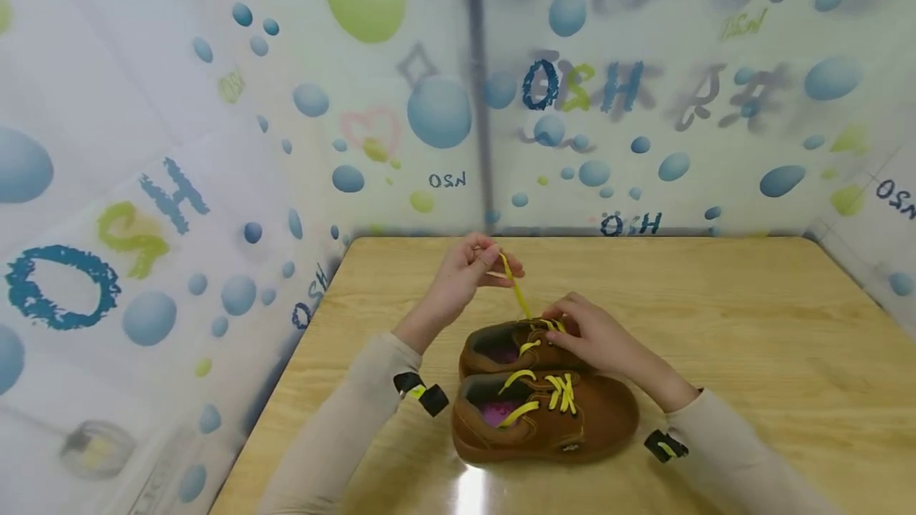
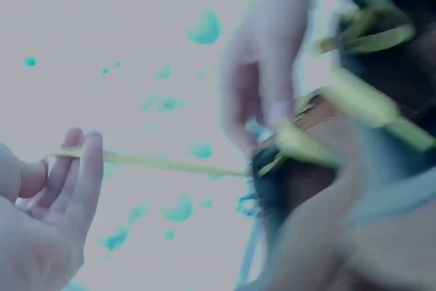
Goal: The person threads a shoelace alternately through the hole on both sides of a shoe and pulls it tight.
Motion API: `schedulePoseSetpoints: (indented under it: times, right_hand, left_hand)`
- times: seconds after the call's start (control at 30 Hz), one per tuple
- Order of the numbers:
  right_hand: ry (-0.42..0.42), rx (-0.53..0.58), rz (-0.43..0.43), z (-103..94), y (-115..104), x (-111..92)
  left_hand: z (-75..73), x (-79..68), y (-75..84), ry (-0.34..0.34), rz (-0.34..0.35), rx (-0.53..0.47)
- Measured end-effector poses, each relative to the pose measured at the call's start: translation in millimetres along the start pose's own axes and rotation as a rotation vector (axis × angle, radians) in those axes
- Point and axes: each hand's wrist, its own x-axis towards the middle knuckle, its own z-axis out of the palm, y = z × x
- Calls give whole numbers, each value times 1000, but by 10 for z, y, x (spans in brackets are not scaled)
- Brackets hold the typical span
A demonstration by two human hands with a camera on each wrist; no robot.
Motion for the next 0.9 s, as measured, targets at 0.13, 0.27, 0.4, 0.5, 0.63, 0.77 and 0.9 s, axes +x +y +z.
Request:
schedulePoseSetpoints:
  times: [0.13, 0.27, 0.4, 0.5, 0.63, 0.77, 0.9]
  right_hand:
    - [-10, -50, 16, 7, -23, -28]
    - [-24, -98, 27, 3, -84, -29]
    - [-25, -95, 65, -24, -100, -48]
    - [-27, -87, 60, -20, -104, -50]
    - [-27, -90, 31, 11, -115, -33]
    - [-22, -102, 43, 22, -116, -36]
    - [-5, -107, 24, 27, -128, -46]
  left_hand:
    - [-23, -183, 122, -119, -5, 160]
    - [-66, -377, 120, -227, -112, 529]
    - [37, -418, -4, -414, -187, 869]
    - [162, -384, -92, -416, -124, 1118]
    - [327, -368, -202, -395, -55, 1488]
    - [470, -395, -304, -485, -16, 1674]
    - [476, -444, -308, -541, -72, 1568]
